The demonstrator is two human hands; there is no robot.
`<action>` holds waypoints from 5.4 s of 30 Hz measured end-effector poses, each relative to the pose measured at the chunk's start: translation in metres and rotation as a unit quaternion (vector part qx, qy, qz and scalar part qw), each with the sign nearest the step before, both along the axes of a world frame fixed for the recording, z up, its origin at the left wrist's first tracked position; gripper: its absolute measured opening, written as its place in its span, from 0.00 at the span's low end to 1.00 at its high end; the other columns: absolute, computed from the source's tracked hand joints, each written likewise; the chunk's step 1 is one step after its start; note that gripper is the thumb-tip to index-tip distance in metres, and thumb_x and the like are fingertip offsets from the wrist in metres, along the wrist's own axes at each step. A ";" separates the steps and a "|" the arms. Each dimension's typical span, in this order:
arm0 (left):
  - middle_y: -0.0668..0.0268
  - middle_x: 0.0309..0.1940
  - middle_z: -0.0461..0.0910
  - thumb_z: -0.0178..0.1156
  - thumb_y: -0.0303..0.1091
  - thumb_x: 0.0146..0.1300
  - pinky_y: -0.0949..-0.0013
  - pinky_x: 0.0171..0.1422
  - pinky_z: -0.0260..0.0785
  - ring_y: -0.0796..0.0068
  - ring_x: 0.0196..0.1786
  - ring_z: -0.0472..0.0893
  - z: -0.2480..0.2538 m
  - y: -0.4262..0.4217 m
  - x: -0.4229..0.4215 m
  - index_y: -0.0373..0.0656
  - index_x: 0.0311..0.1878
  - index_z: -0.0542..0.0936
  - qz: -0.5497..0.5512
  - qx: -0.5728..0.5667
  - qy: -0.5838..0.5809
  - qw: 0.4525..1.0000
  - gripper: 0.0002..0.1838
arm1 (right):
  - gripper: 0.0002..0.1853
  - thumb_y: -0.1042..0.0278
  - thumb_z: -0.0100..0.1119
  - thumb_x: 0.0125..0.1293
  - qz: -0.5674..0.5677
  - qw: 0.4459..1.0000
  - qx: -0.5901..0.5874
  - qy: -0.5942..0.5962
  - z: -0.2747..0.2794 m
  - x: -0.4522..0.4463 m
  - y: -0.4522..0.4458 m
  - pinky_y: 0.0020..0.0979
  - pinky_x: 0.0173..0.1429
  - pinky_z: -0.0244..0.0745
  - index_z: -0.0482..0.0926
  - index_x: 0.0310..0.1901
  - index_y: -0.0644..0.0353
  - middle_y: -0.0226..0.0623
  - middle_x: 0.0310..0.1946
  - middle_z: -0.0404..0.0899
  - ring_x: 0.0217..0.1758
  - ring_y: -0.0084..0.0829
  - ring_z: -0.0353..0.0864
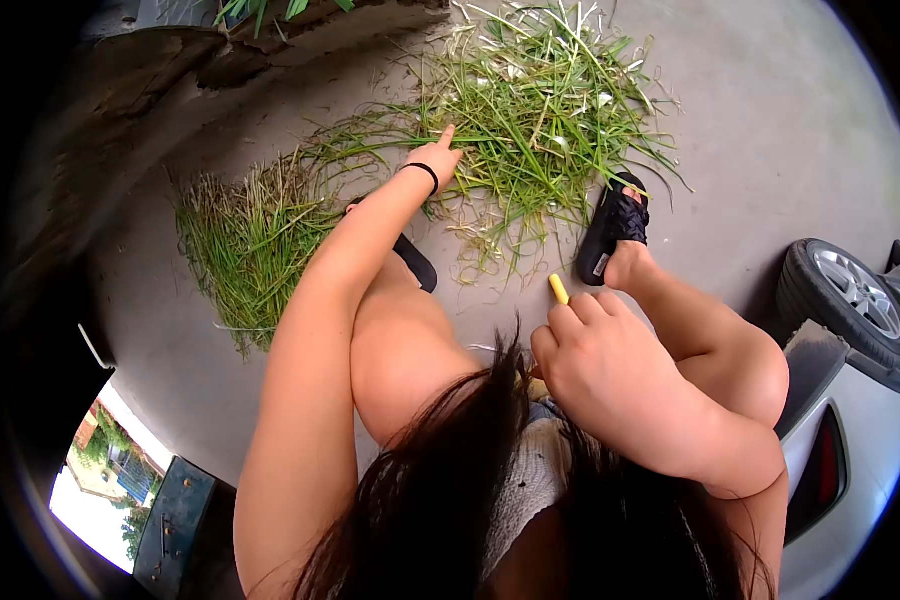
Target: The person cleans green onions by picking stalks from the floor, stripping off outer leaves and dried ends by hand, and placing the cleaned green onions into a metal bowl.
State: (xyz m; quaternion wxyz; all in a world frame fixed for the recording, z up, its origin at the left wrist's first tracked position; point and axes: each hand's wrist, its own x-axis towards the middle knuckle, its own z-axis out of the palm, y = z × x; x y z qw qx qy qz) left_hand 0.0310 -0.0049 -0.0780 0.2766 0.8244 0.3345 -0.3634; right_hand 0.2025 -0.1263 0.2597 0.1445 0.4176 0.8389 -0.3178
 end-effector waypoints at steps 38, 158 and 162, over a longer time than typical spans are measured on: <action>0.61 0.35 0.82 0.64 0.33 0.46 0.65 0.47 0.73 0.65 0.38 0.81 0.046 -0.013 0.018 0.45 0.37 0.83 0.189 -0.071 -0.115 0.973 0.12 | 0.08 0.67 0.52 0.53 -0.040 0.998 0.036 0.041 0.018 0.037 -0.030 0.27 0.37 0.63 0.76 0.28 0.62 0.33 0.24 0.72 0.32 0.29 0.71; 0.75 0.27 0.74 0.57 0.40 0.63 0.82 0.32 0.62 0.89 0.29 0.70 0.325 -0.039 0.058 0.41 0.37 0.76 0.423 -0.255 -0.569 0.657 0.11 | 0.11 0.66 0.61 0.59 -0.504 0.748 0.008 0.431 0.036 0.078 0.063 0.14 0.23 0.59 0.79 0.38 0.66 0.30 0.21 0.77 0.21 0.12 0.69; 0.76 0.24 0.72 0.53 0.42 0.65 0.83 0.29 0.60 0.89 0.26 0.68 0.324 -0.038 0.059 0.41 0.38 0.76 0.410 -0.242 -0.581 0.660 0.13 | 0.09 0.69 0.59 0.61 -0.470 0.753 -0.010 0.461 0.030 0.067 0.059 0.16 0.25 0.62 0.79 0.37 0.68 0.31 0.22 0.78 0.22 0.14 0.71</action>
